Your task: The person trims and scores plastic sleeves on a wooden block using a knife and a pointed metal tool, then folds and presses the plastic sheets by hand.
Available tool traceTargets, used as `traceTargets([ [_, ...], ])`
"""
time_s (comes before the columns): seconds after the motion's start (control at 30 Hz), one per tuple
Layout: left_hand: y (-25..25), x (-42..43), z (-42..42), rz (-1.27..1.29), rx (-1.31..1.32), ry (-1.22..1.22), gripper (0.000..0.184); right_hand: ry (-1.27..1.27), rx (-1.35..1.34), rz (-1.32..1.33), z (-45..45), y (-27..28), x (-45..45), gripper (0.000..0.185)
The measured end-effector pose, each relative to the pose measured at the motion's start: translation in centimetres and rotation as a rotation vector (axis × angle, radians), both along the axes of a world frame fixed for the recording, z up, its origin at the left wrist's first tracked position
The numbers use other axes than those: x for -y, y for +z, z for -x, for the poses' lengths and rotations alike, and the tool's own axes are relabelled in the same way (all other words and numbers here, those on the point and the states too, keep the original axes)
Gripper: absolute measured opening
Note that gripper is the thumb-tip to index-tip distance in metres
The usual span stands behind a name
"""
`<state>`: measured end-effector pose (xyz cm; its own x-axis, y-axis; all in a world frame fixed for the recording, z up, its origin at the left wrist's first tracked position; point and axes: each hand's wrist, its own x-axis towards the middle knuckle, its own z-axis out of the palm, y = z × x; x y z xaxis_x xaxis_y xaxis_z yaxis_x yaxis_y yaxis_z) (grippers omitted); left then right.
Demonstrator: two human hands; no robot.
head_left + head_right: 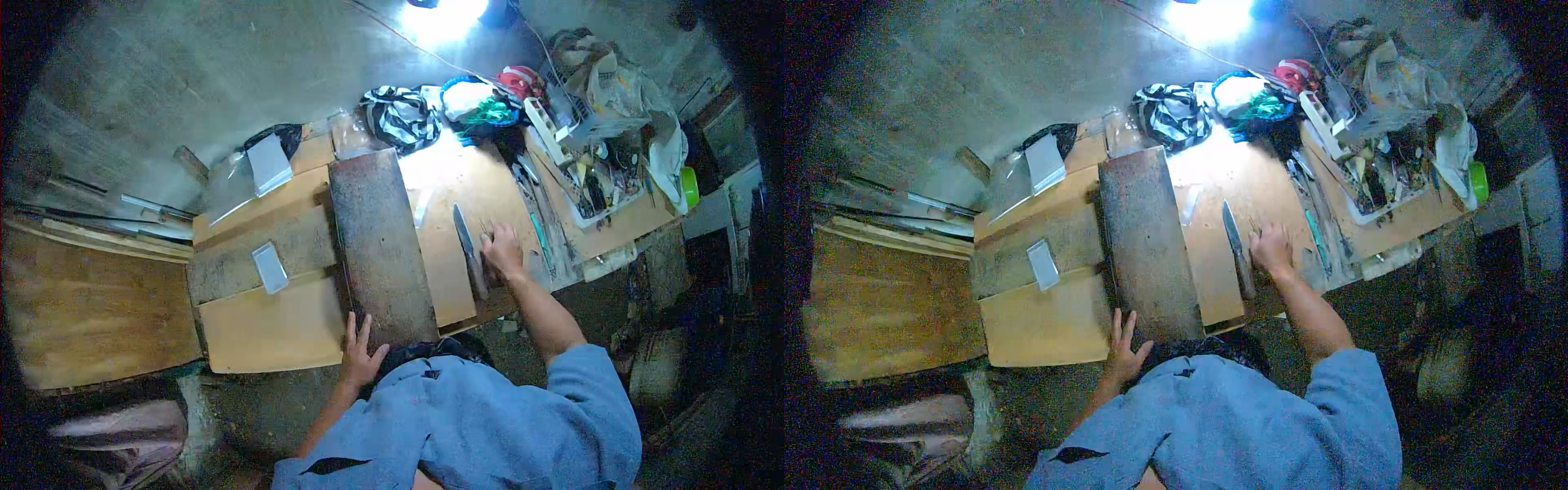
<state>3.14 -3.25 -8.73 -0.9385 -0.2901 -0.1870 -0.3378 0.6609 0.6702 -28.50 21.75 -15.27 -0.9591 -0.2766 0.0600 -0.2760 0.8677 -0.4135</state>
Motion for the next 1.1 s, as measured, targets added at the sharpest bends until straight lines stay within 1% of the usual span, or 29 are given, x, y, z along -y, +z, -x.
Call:
traceTargets([
  [0.07, 0.0, 0.0, -0.1, -0.002, 0.02, 0.012, 0.078, 0.001, -0.118, -0.023, 1.8, -0.9, 0.8, 0.041],
  [0.17, -0.6, 0.0, -0.8, 0.023, 0.019, 0.019, 0.077, 0.0, -0.104, 0.033, 3.9, 2.6, 4.4, 0.045],
  [0.2, -0.4, -0.1, -1.0, 0.014, 0.014, 0.041, 0.077, 0.002, -0.102, 0.035, 5.2, 2.5, 5.6, 0.045],
  [0.3, 0.7, -0.3, -1.5, -0.005, 0.013, 0.091, 0.077, 0.019, -0.019, 0.066, 8.7, 1.8, 9.1, 0.048],
  [0.4, 0.5, -0.2, -2.5, -0.013, 0.03, 0.141, 0.076, -0.139, 0.102, 0.116, 10.7, 1.7, 12.4, 0.056],
  [0.43, 0.3, -0.1, -2.9, -0.014, 0.047, 0.164, 0.075, -0.123, 0.111, 0.121, 11.2, 1.8, 13.3, 0.056],
  [0.47, 0.2, -0.1, -3.5, -0.006, 0.054, 0.188, 0.075, -0.195, 0.173, 0.032, 11.7, 2.0, 14.0, 0.058],
  [0.5, 1.2, -0.3, -3.4, -0.038, 0.06, 0.214, 0.075, -0.263, 0.232, -0.059, 11.9, 2.5, 14.8, 0.059],
  [0.57, 2.4, -0.5, -3.5, -0.063, 0.071, 0.269, 0.075, -0.264, 0.18, -0.101, 11.0, 3.4, 15.5, 0.057],
  [0.6, 2.8, -0.5, -3.5, -0.057, 0.086, 0.259, 0.075, -0.236, 0.22, -0.091, 11.4, 2.9, 15.7, 0.052],
  [0.63, 3.0, -0.6, -3.8, -0.053, 0.101, 0.246, 0.075, -0.243, 0.195, -0.08, 11.6, 2.0, 15.9, 0.044],
  [0.67, 2.2, -0.7, -4.3, -0.081, 0.041, 0.259, 0.075, -0.246, 0.223, -0.063, 12.0, 1.1, 15.8, 0.04],
  [0.7, 2.3, -0.8, -4.4, -0.081, 0.044, 0.275, 0.075, -0.251, 0.248, -0.047, 12.2, 0.9, 15.9, 0.037],
  [0.73, 2.4, -0.7, -4.2, -0.085, 0.05, 0.269, 0.075, -0.237, 0.25, -0.049, 12.3, 0.7, 15.9, 0.037],
  [0.8, 2.3, -0.5, -4.2, -0.087, 0.048, 0.269, 0.074, -0.257, 0.217, -0.009, 12.4, 0.9, 15.6, 0.029],
  [0.83, 2.0, -0.4, -4.1, -0.055, 0.005, 0.249, 0.074, -0.25, 0.212, -0.01, 13.1, 0.3, 15.2, 0.029],
  [0.9, 1.8, -0.4, -4.0, -0.033, -0.042, 0.224, 0.074, -0.194, 0.279, 0.273, 14.3, -1.3, 14.1, 0.025],
  [0.93, 1.8, -0.4, -3.9, -0.071, -0.03, 0.251, 0.073, -0.156, 0.134, 0.325, 14.3, -1.6, 13.6, 0.025],
  [0.97, 1.8, -0.3, -3.7, -0.111, -0.019, 0.273, 0.073, -0.164, 0.123, 0.316, 14.5, -1.9, 13.2, 0.025],
  [1.0, 3.0, -0.2, -3.2, -0.093, 0.028, 0.264, 0.072, -0.143, 0.124, 0.365, 14.4, -1.6, 12.9, 0.025],
  [1.03, 2.9, -0.1, -3.1, -0.102, 0.021, 0.251, 0.072, -0.122, 0.125, 0.416, 14.4, -1.2, 12.5, 0.026],
  [1.07, 2.7, 0.1, -3.0, -0.097, 0.008, 0.238, 0.072, -0.132, 0.152, 0.468, 14.0, -1.0, 12.1, 0.022],
  [1.1, 2.8, 0.2, -2.8, -0.092, -0.004, 0.226, 0.072, -0.144, 0.142, 0.464, 13.7, -0.7, 11.8, 0.022],
])
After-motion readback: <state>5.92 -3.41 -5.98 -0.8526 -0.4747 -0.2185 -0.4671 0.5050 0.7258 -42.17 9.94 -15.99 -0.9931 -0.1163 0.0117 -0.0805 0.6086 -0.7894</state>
